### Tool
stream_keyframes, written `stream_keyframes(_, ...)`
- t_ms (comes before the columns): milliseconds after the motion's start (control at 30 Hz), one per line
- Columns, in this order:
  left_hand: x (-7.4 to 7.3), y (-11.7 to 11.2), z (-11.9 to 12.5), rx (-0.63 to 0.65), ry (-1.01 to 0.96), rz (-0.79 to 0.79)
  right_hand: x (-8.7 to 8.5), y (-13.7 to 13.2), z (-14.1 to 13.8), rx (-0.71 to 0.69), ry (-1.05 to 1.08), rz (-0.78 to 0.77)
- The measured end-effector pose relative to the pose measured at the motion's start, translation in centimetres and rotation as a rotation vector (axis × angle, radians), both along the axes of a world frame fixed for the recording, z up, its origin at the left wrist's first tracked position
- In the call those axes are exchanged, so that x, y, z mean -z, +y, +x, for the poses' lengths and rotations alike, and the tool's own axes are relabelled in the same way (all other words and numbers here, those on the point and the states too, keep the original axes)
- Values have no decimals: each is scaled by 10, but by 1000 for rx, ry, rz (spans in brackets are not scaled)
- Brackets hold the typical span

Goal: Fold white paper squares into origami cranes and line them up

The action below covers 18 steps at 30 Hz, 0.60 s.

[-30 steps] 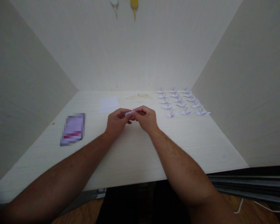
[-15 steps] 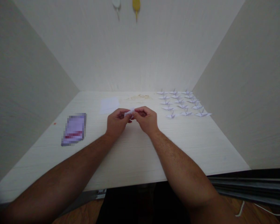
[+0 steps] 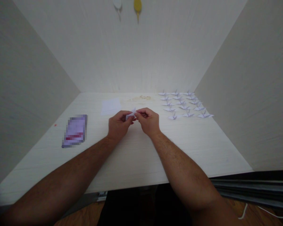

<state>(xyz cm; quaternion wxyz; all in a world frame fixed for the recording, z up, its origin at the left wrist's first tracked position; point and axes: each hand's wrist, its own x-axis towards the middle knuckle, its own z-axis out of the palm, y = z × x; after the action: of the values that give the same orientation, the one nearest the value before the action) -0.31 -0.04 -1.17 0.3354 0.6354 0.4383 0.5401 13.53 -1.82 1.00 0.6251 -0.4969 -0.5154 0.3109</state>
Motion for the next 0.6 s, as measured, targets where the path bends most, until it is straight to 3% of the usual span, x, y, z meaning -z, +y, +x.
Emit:
stream_keyframes(433, -3, 0, 3, 34, -80, -54, 8, 1, 4, 18, -100, 69)
stream_keyframes(600, -2, 1, 0, -11, -1, -8, 5, -1, 5, 18, -102, 68)
